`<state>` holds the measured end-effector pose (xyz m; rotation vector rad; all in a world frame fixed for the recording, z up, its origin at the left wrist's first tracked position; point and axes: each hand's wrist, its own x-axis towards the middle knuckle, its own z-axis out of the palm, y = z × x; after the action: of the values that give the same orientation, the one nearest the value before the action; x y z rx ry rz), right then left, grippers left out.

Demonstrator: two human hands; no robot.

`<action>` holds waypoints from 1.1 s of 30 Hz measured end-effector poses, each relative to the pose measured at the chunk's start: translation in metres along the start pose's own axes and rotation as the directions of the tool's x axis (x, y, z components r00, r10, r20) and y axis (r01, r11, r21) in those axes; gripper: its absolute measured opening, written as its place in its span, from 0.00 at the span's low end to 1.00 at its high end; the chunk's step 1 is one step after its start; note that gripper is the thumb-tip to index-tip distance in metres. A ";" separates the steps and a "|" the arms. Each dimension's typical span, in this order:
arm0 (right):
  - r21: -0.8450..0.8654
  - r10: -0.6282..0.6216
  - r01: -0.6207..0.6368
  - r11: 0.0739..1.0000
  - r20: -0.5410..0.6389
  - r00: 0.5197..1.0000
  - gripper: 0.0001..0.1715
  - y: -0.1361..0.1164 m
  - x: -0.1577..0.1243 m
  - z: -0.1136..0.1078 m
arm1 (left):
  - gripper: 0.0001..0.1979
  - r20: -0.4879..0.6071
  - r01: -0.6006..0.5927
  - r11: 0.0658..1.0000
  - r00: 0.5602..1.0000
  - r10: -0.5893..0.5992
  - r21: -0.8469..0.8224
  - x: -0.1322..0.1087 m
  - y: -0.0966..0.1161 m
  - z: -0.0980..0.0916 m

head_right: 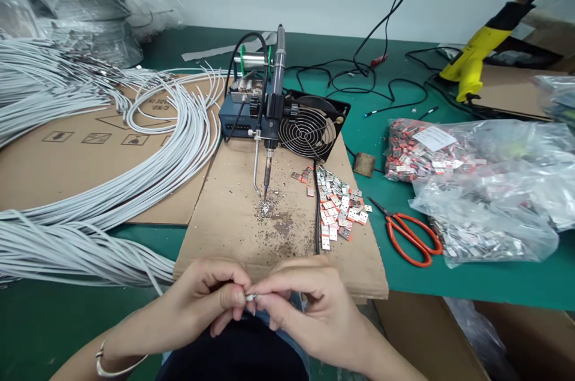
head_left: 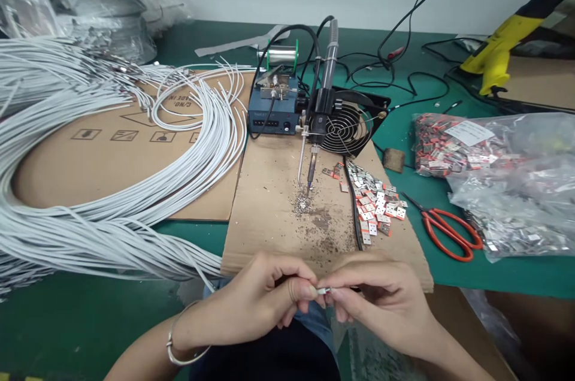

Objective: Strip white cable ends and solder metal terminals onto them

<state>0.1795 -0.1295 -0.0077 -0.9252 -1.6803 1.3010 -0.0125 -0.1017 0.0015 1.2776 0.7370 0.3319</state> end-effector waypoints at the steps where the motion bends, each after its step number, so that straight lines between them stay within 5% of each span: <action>1: -0.024 -0.012 0.012 1.000 0.009 1.000 0.10 0.000 0.001 0.000 | 0.12 0.000 -0.008 1.000 1.000 0.008 0.018 0.000 0.001 0.000; 5: 0.139 0.104 -0.109 0.984 0.044 0.994 0.08 0.004 0.003 0.001 | 0.12 -0.015 -0.117 0.970 0.992 0.123 0.214 -0.003 0.005 -0.003; 11: 0.404 0.323 -0.387 0.829 0.220 0.921 0.06 0.013 0.006 0.000 | 0.11 -0.053 -0.190 0.822 0.965 0.257 0.537 -0.010 0.005 -0.002; 17: 0.445 0.356 -0.407 0.798 0.197 0.913 0.07 0.016 0.004 0.000 | 0.10 -0.090 -0.185 0.798 0.954 0.286 0.574 -0.008 0.000 0.001; 23: 0.221 0.322 -0.291 0.931 -0.121 0.939 0.07 0.009 -0.003 0.004 | 0.10 -0.223 -0.177 0.899 0.933 0.283 0.400 -0.003 -0.010 0.003; 29: -0.100 0.270 -0.284 0.954 -0.135 0.953 0.04 0.000 0.000 0.003 | 0.09 -0.210 -0.207 0.853 0.916 0.341 0.480 -0.005 -0.008 0.004; 33: -0.084 0.226 -0.241 0.967 -0.151 0.962 0.08 0.000 0.002 0.004 | 0.08 -0.235 -0.208 0.888 0.917 0.323 0.411 -0.003 -0.012 0.006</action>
<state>0.1753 -0.1295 -0.0085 -1.2781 -1.5748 1.2783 -0.0128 -0.1119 -0.0080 1.7296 0.9102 0.6430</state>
